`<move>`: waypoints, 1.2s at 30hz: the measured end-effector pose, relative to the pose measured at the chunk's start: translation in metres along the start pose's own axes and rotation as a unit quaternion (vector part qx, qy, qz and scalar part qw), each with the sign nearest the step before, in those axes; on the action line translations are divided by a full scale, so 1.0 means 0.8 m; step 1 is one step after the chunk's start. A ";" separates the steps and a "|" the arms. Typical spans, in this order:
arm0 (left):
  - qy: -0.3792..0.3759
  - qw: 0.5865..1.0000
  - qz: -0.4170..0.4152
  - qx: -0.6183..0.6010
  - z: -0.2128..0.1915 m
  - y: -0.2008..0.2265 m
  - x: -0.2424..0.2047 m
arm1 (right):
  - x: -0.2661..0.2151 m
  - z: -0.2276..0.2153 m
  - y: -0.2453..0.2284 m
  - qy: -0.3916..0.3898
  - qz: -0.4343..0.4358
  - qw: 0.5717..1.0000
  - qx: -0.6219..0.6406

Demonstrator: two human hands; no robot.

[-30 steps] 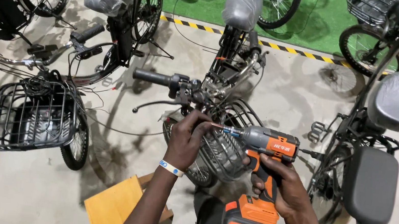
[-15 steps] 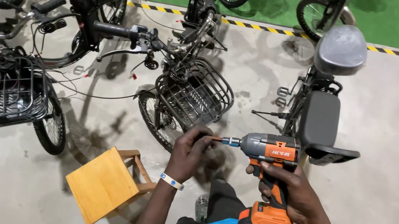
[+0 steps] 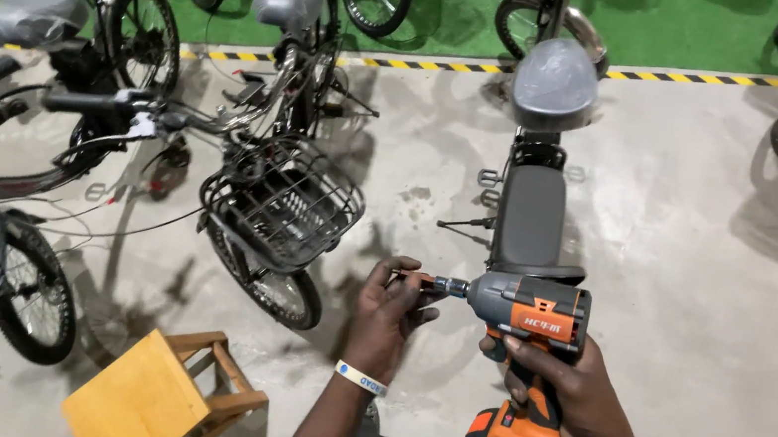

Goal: The person uses a cordless impact driver to tighten bolts on the handlebars of an electric bicycle. They then walk to another bicycle, retrieve a hammer from a basket, and use it to tap a component on the handlebar stem.

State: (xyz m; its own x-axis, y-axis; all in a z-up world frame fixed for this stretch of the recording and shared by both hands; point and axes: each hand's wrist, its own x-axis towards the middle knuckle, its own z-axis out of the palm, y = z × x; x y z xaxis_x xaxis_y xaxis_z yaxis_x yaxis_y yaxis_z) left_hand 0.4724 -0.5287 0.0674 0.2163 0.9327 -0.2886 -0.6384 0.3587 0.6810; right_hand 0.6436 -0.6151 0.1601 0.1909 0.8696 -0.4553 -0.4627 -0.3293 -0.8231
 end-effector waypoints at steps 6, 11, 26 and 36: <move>-0.061 0.989 -0.072 -0.115 0.125 -0.104 0.027 | 0.020 -0.136 -0.036 0.002 -0.017 0.998 0.059; -0.001 0.993 -0.077 -0.086 0.227 -0.186 0.054 | 0.040 -0.241 -0.093 0.023 -0.026 0.998 0.051; -0.051 0.977 -0.061 -0.200 0.355 -0.308 0.213 | 0.204 -0.394 -0.232 -0.005 0.056 0.998 0.033; 0.092 0.987 -0.056 -0.122 0.502 -0.338 0.387 | 0.375 -0.461 -0.353 0.007 0.015 0.999 -0.040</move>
State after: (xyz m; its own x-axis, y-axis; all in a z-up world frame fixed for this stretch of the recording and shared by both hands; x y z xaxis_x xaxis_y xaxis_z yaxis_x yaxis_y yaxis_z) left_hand 1.0084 -0.3220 0.0644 0.1721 0.8568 -0.4861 -0.7817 0.4190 0.4618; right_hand 1.1507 -0.3964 0.1309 0.1906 0.8538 -0.4845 -0.3980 -0.3839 -0.8332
